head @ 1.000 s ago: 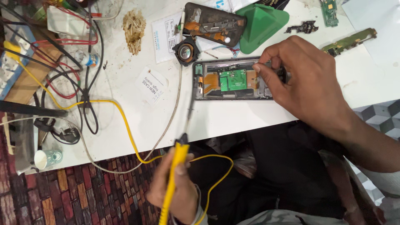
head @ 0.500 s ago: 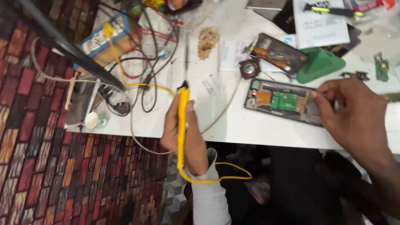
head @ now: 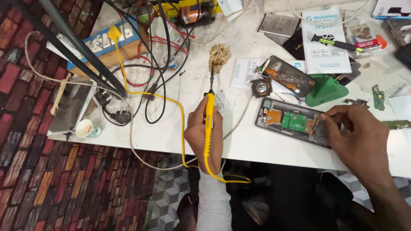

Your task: The person uses a yellow soldering iron to apply heat to a green circuit board inside a disassembled smartphone chassis. The person holds the board steady with the right hand while applying the soldering iron with the left hand across multiple points on the board.

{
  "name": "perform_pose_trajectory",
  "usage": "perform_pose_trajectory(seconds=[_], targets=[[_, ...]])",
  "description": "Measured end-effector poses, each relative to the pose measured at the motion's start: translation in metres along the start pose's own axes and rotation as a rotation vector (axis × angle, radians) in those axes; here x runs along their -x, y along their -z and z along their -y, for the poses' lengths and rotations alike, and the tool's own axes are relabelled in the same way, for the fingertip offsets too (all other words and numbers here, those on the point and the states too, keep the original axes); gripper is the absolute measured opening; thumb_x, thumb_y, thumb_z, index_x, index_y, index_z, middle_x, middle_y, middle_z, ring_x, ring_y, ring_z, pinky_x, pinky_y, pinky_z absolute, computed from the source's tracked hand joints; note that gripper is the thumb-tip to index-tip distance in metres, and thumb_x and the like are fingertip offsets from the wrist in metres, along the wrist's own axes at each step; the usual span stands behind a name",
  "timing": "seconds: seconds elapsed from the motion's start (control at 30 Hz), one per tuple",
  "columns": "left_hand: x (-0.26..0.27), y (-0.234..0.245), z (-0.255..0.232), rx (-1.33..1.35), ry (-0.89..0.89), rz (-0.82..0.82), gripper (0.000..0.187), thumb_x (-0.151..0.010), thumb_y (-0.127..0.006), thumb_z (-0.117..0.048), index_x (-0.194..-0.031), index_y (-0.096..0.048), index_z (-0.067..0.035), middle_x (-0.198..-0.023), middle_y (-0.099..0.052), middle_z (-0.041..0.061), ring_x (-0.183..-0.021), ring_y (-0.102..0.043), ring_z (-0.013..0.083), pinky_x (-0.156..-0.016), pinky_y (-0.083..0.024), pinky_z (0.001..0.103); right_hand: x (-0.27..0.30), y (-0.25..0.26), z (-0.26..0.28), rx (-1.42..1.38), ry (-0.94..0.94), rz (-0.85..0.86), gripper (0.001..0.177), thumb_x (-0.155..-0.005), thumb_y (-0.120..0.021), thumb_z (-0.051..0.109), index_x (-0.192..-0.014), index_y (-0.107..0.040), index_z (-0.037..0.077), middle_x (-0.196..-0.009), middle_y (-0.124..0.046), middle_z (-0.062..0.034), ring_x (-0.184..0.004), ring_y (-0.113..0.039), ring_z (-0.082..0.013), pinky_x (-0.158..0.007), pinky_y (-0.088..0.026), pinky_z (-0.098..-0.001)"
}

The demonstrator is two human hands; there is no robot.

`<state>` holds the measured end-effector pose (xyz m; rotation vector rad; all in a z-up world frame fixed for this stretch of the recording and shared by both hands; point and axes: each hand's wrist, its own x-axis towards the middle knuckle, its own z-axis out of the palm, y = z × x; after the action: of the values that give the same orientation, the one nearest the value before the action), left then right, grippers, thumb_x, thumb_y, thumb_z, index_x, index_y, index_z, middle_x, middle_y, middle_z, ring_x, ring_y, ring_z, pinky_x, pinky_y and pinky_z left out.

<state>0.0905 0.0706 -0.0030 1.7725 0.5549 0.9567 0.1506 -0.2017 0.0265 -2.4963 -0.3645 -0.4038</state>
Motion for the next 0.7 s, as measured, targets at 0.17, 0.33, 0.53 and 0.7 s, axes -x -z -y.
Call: perform_pose_trajectory(seconds=[0.17,0.33,0.53,0.7], targets=[[0.0004,0.0008,-0.0010,-0.065,-0.093,0.001,0.034,-0.092,-0.073,-0.005,-0.125,-0.071,-0.001,-0.089,-0.073,0.016,-0.081,-0.069,0.0254,-0.074,-0.056,0.037,0.0007,-0.0004,-0.0016,0.062,0.016,0.004,0.018,-0.097,-0.083,0.013,-0.102,-0.073,0.000,-0.072,-0.060,-0.0081,-0.058,-0.052,-0.0128,-0.056,-0.042,-0.0302],[-0.0027,0.0005,-0.0007,-0.143,-0.151,0.007,0.034,-0.092,-0.073,-0.005,-0.126,-0.070,-0.001,-0.091,-0.074,0.017,-0.082,-0.067,0.0289,-0.073,-0.055,0.040,0.0013,-0.0009,-0.0038,0.047,0.052,0.001,0.017,-0.097,-0.083,0.012,-0.099,-0.071,-0.001,-0.075,-0.063,-0.0070,-0.060,-0.054,-0.0103,-0.054,-0.043,-0.0272],[-0.0060,-0.0003,-0.0014,-0.153,-0.074,0.069,0.037,-0.090,-0.074,-0.006,-0.127,-0.071,-0.003,-0.085,-0.071,0.017,-0.076,-0.065,0.0272,-0.070,-0.054,0.039,0.0010,-0.0033,-0.0073,0.040,0.047,0.004,0.018,-0.096,-0.083,0.012,-0.097,-0.070,0.000,-0.076,-0.064,-0.0068,-0.058,-0.052,-0.0106,-0.053,-0.042,-0.0272],[-0.0045,0.0009,-0.0033,-0.106,-0.072,0.103,0.036,-0.092,-0.073,-0.005,-0.127,-0.071,-0.004,-0.086,-0.072,0.015,-0.077,-0.065,0.0254,-0.071,-0.054,0.037,0.0007,-0.0030,-0.0053,0.022,0.071,-0.007,0.019,-0.097,-0.082,0.012,-0.095,-0.068,0.000,-0.078,-0.065,-0.0057,-0.060,-0.054,-0.0095,-0.053,-0.043,-0.0264]])
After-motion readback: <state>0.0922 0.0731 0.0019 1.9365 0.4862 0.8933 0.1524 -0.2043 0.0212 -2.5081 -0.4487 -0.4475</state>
